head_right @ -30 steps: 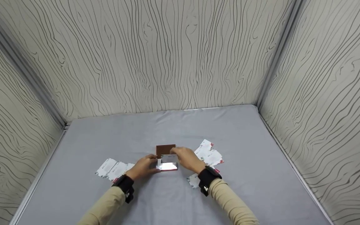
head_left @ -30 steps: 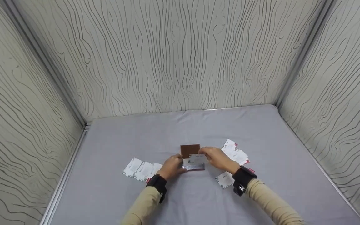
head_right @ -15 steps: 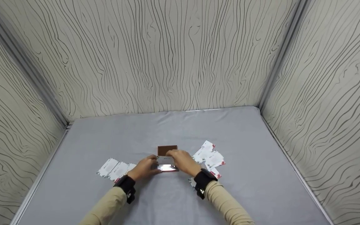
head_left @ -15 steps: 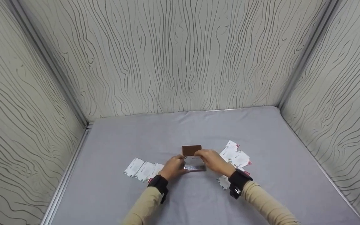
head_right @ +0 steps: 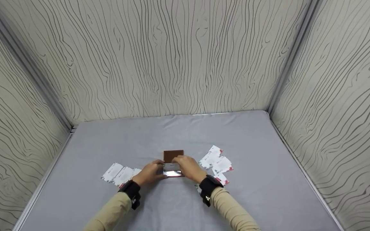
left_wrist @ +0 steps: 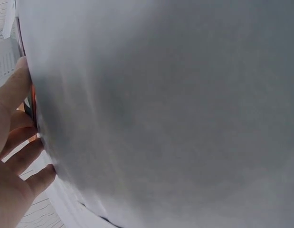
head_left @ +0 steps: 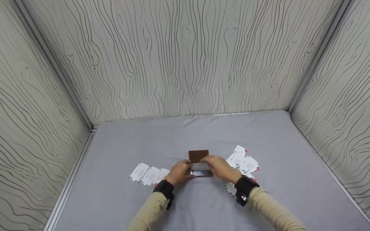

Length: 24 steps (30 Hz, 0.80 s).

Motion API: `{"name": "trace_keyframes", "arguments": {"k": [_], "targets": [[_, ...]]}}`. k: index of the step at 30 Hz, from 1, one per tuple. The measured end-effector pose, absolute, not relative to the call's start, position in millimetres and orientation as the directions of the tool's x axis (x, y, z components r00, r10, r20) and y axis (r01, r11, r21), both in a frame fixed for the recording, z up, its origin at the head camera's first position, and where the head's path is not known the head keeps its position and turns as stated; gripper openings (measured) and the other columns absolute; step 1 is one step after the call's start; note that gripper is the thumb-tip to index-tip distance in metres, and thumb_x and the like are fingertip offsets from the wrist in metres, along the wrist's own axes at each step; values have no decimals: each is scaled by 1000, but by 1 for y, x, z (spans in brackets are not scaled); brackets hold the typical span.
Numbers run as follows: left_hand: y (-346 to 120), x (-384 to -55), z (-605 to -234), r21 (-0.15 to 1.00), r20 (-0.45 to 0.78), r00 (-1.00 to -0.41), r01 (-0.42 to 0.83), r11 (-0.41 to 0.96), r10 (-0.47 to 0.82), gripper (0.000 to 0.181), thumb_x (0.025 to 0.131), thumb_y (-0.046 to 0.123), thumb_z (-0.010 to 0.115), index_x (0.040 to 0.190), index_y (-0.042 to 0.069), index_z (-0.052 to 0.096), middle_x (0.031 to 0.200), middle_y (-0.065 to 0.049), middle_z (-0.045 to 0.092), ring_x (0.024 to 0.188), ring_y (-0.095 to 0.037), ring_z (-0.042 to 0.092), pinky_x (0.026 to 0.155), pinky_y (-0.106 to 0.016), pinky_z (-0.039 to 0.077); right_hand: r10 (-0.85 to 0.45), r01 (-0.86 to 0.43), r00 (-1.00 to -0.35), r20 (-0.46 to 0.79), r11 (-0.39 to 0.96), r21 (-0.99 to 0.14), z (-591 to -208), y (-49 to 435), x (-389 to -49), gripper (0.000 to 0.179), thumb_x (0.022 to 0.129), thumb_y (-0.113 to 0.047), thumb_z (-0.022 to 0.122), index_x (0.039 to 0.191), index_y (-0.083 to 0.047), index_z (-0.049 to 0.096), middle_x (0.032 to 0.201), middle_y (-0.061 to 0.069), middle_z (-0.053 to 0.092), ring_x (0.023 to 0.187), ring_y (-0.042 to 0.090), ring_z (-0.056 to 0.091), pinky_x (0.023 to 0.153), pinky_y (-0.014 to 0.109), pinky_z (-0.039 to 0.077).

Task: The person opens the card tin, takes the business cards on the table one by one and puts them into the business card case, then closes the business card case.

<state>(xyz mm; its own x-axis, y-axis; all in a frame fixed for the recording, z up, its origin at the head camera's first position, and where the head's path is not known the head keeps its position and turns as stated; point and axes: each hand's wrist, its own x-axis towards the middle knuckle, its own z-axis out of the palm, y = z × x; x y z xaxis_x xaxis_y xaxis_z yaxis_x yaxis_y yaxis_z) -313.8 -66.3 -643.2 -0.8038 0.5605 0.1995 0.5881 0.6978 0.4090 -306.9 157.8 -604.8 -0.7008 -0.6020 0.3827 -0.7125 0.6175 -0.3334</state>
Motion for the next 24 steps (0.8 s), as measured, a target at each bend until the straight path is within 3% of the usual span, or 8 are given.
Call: {"name": "trace_keyframes", "arguments": {"k": [7,12,16,24], "targets": [[-67,-314,-643,410,202,-803,590,696,561,39,82,27,82,106,-2,71,112,-12,64,103,-27,62,92,-36,51,-596,-687,-726,342,647,-331,-610,158,-306,31,84,6,68,114,-2,66,106,12,66,96,30,64,84,44,55],[-67,-313,-641,405,222,-799,597,692,559,40,81,26,83,107,-2,71,113,-14,65,104,-30,63,92,-37,51,-594,-653,-757,273,692,-306,-615,158,-305,45,81,-10,77,122,-3,61,115,10,59,102,29,58,88,44,52],[-67,-314,-644,423,212,-803,590,688,557,38,81,26,83,106,-1,72,113,-12,65,103,-29,63,91,-37,51,-595,-648,-762,256,703,-292,-621,158,-303,52,82,-18,80,126,-2,58,117,11,56,101,28,55,88,43,51],[-67,-315,-644,374,210,-799,598,709,563,40,82,31,82,107,0,73,116,-13,64,105,-28,63,92,-36,51,-591,-640,-768,247,716,-279,-629,156,-302,58,82,-20,80,131,-1,55,117,12,56,101,30,55,86,44,50]]}}
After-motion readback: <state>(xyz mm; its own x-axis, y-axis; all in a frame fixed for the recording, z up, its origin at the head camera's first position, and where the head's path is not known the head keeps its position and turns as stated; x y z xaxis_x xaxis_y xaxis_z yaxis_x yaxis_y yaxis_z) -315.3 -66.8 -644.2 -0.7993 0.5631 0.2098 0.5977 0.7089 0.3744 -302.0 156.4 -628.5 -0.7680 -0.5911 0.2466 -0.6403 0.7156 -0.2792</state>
